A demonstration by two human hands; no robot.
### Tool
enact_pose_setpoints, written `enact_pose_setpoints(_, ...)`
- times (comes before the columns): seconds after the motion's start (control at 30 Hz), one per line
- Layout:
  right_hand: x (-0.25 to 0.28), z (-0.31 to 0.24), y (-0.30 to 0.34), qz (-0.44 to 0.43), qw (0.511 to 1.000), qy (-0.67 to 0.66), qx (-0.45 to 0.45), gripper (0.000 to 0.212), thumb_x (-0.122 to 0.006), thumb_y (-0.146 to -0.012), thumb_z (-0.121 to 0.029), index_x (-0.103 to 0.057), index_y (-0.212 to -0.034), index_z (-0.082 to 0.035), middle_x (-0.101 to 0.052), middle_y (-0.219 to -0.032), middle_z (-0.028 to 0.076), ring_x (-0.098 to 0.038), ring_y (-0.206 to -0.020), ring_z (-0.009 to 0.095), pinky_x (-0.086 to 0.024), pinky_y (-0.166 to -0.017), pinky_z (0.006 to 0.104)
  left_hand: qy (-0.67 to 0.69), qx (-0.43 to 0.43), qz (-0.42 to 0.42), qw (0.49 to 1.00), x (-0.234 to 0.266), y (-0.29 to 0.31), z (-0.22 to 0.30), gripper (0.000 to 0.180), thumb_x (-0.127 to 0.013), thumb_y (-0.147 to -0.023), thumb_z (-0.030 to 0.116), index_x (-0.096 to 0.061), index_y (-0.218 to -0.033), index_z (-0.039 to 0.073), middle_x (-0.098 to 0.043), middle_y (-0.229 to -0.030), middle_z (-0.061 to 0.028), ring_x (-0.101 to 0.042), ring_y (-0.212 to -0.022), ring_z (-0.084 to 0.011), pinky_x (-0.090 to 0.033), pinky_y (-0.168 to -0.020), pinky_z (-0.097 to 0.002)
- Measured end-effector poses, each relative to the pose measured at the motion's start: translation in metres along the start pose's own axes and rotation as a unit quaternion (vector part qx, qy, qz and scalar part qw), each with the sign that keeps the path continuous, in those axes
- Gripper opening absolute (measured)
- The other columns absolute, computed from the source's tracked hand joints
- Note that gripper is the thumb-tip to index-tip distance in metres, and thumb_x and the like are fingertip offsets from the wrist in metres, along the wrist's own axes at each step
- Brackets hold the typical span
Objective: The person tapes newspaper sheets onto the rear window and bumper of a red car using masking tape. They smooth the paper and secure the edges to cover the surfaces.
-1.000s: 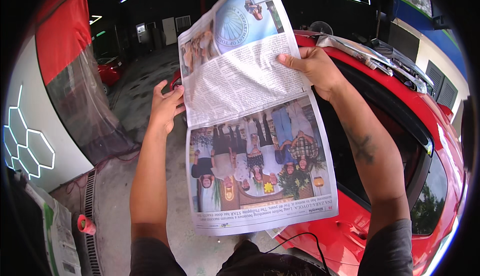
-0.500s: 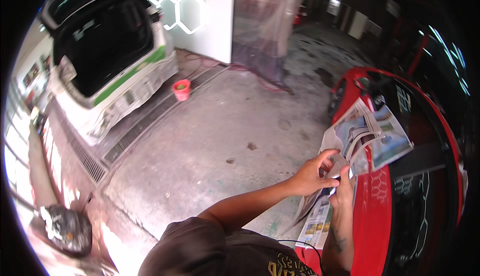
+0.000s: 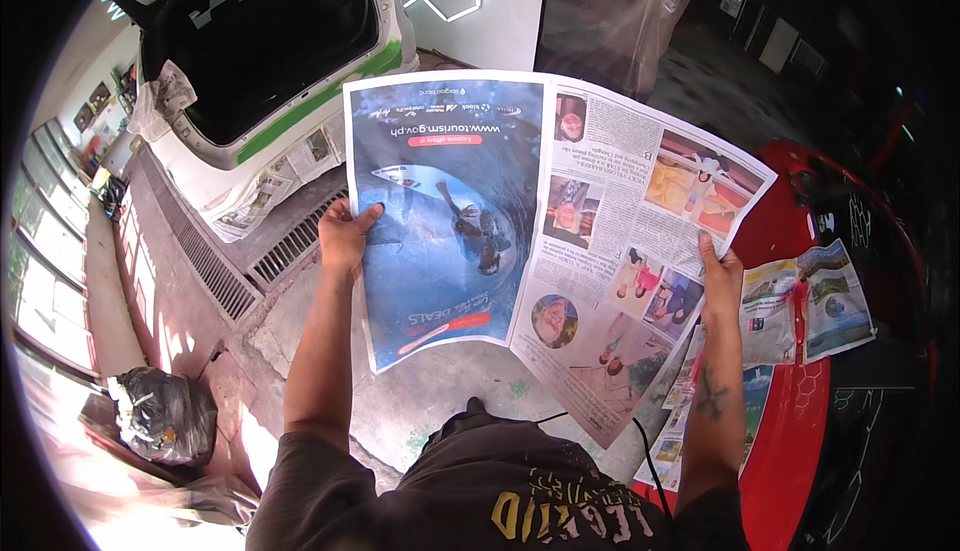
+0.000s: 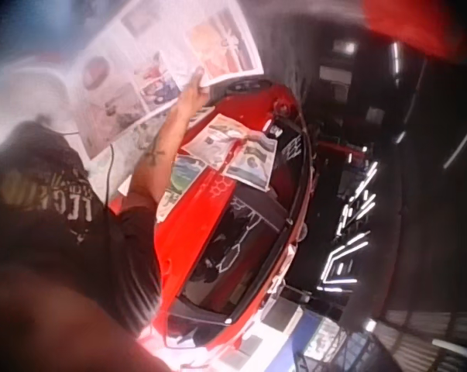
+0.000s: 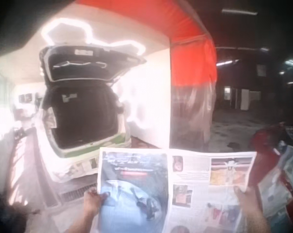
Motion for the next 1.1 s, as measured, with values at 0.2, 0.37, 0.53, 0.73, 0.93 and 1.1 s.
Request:
enact_pose_setpoints(0.2,0.030,-0.048,-0.047,-0.009,0.975,0.218,0.047,0.035,-0.075,-0.105,-0.028,-0.077,-0.115,0.006,-0.079,-0.100,0.006,-0.066,-0.087,0.010,-0.054,-0.080,0.0294,0.017,0.027,-0.163,0.986,0.001,-0.060,-0.019,0.023,-0.073,-0.102,0.007,-0.071,-0.121,-0.007,-0.079,-0.106,-0.0136,-0.076,-0.086,-0.0197,-0.063,-0.080,-0.0365)
enact_pose_setpoints(0.37,0.087,-0.061,-0.062,0.048,0.947,0.305,0.092,0.031,-0.076,-0.102,-0.024,-0.077,-0.108,0.007,-0.078,-0.095,0.006,-0.065,-0.083,0.010,-0.052,-0.077,0.0299,0.045,0.103,-0.080,0.990,0.025,-0.080,-0.076,0.016,-0.073,-0.103,0.008,-0.074,-0.109,-0.007,-0.079,-0.098,-0.0144,-0.076,-0.079,-0.0207,-0.063,-0.073,-0.0375)
enact_pose_setpoints(0.53,0.163,-0.070,-0.054,0.083,0.917,0.369,0.128,0.033,-0.074,-0.104,-0.026,-0.077,-0.106,0.007,-0.078,-0.095,0.009,-0.066,-0.084,0.013,-0.054,-0.078,0.0325,0.045,0.125,0.016,0.991,0.061,-0.073,-0.125,0.015,-0.080,-0.097,0.009,-0.077,-0.098,-0.006,-0.079,-0.087,-0.0134,-0.074,-0.067,-0.0219,-0.063,-0.064,-0.0388)
enact_pose_setpoints(0.73,0.123,-0.090,0.054,0.064,0.848,0.516,0.103,0.028,-0.072,-0.105,-0.019,-0.073,-0.105,0.009,-0.073,-0.085,0.014,-0.062,-0.079,0.019,-0.053,-0.079,0.0386,-0.389,0.177,0.076,0.901,0.097,-0.005,-0.225,0.048,-0.072,-0.097,0.043,-0.077,-0.113,-0.002,-0.076,-0.114,-0.0307,-0.072,-0.115,-0.0458,-0.057,-0.094,-0.0517)
enact_pose_setpoints(0.93,0.127,-0.054,0.087,0.078,0.813,0.566,0.106,0.028,-0.073,-0.102,-0.019,-0.074,-0.104,0.008,-0.076,-0.087,0.023,-0.072,-0.077,0.034,-0.055,-0.075,0.0458,-0.511,0.306,-0.004,0.803,0.160,0.079,-0.310,0.064,-0.071,-0.095,0.055,-0.076,-0.115,-0.005,-0.073,-0.120,-0.0340,-0.070,-0.120,-0.0480,-0.057,-0.100,-0.0525)
enact_pose_setpoints(1.1,0.259,0.012,0.113,-0.009,0.599,0.801,-0.005,0.075,-0.076,-0.089,-0.067,-0.067,-0.147,-0.020,-0.080,-0.120,0.017,-0.080,-0.097,0.030,-0.062,-0.088,0.0509,-0.525,0.292,0.005,0.799,0.170,0.077,-0.260,0.065,-0.070,-0.093,0.057,-0.075,-0.118,-0.003,-0.074,-0.121,-0.0317,-0.069,-0.121,-0.0467,-0.056,-0.103,-0.0530)
Point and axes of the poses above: each hand's wrist, its own y-axis away from the middle knuckle, its own x-axis out of the back of the hand, z = x × y, the point moved 9 cm from there along -y, towards the middle knuckle
